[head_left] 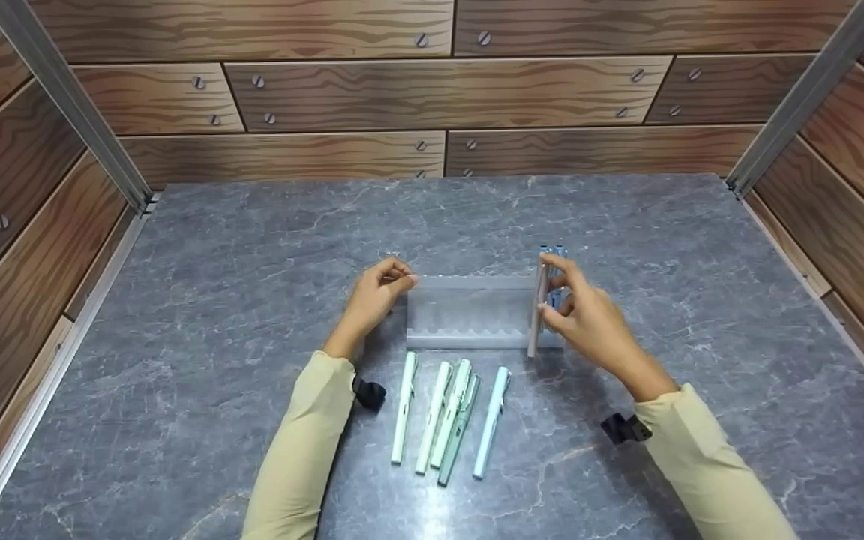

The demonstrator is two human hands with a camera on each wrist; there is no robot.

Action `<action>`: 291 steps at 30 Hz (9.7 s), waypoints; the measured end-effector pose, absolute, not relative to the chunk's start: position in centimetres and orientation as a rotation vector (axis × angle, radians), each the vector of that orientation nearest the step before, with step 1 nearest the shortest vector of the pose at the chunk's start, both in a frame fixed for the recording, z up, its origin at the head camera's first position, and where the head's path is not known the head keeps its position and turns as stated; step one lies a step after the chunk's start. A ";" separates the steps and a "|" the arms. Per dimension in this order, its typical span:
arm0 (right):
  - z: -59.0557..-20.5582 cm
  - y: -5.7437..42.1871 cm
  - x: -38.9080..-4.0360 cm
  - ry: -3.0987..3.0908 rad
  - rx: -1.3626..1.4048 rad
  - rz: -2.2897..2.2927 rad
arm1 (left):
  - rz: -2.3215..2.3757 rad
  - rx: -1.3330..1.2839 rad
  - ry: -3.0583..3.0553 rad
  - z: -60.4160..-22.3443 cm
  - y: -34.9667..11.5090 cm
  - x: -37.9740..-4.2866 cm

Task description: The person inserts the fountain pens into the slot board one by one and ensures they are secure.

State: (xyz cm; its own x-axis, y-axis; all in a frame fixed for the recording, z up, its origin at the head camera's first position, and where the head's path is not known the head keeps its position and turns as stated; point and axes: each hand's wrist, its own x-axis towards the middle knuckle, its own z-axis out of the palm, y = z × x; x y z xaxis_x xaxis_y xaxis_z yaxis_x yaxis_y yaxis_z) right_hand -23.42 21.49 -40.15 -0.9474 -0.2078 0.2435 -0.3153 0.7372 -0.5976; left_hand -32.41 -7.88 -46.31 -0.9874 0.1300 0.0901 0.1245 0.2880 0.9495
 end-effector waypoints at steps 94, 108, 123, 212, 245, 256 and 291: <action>-42.5 20.4 -25.3 -2.671 0.346 0.775 | 1.868 0.266 2.544 -46.4 -7.8 -32.4; -42.5 20.3 -25.7 -2.636 0.368 0.755 | 1.856 0.273 2.583 -46.5 -8.0 -32.5; -42.3 20.2 -26.0 -2.654 0.370 0.701 | 1.849 0.263 2.566 -46.4 -8.0 -32.5; -45.5 20.7 -19.8 -3.118 0.618 1.619 | 1.879 0.278 2.543 -46.5 -7.9 -32.4; -45.9 19.6 -19.9 -3.215 0.594 1.196 | 1.845 0.263 2.544 -46.5 -8.2 -32.5; -45.9 19.1 -19.7 -3.251 0.514 1.129 | 1.848 0.250 2.554 -46.4 -8.1 -32.4; -46.0 19.3 -19.8 -3.167 0.594 1.132 | 1.859 0.262 2.536 -46.4 -8.1 -32.4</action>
State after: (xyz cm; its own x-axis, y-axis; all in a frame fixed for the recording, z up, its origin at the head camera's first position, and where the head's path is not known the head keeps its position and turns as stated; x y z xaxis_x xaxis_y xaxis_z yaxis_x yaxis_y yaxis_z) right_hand -19.79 19.26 -46.02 -0.9034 -0.4061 -0.1377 -0.2267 0.7249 -0.6504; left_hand -32.36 -8.08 -46.42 -0.9861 0.1259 0.1084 0.1413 0.2920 0.9459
